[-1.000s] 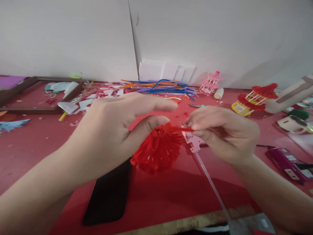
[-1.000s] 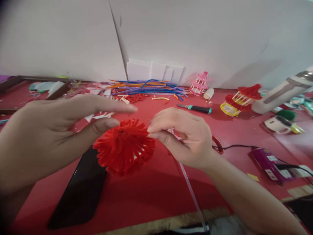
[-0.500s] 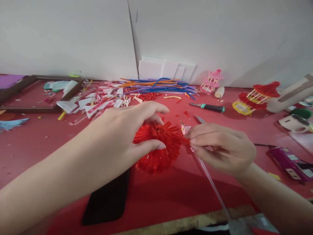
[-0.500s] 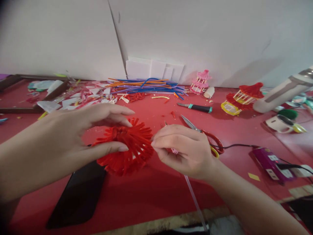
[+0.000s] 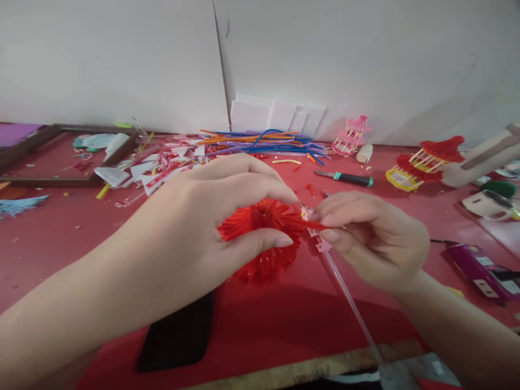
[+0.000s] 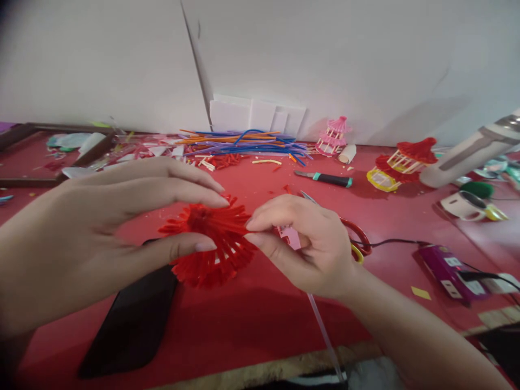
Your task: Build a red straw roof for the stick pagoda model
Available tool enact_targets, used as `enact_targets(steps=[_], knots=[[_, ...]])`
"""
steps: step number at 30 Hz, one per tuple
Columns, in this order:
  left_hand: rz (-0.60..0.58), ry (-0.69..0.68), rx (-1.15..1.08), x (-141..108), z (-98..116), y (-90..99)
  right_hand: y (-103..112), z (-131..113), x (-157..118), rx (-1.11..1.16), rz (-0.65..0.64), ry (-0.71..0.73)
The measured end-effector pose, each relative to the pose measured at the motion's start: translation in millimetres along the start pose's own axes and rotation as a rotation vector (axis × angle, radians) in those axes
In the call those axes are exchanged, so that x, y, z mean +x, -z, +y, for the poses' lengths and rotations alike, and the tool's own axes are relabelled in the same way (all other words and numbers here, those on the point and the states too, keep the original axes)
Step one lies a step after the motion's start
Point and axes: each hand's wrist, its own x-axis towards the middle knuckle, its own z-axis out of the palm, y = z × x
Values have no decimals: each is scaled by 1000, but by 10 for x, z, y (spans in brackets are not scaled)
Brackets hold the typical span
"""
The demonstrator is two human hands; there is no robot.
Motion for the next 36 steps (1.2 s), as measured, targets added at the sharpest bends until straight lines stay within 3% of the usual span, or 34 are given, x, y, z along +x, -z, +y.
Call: enact_targets(steps=[4,8,14,18,26,30,36], knots=[[102,-52,-49,14,84,6,-54,-98,121,28,16,-36],[209,7,-28,-32,119,18,-105,-189,249,-20,48,-3],[186,178,-125,-42,174,70,-97,-178,352,-168,42,187],[104,215,-203,-7,191,77,-66,-173,371,-243,36,280],[116,226,-199,7,171,76,-72,-217,415,-391,21,285],[125,242,-201,7,172,56,-90,-229,393,-380,88,236],[118,258,-212,4,182,41,-95,-207,382,-352,73,196]])
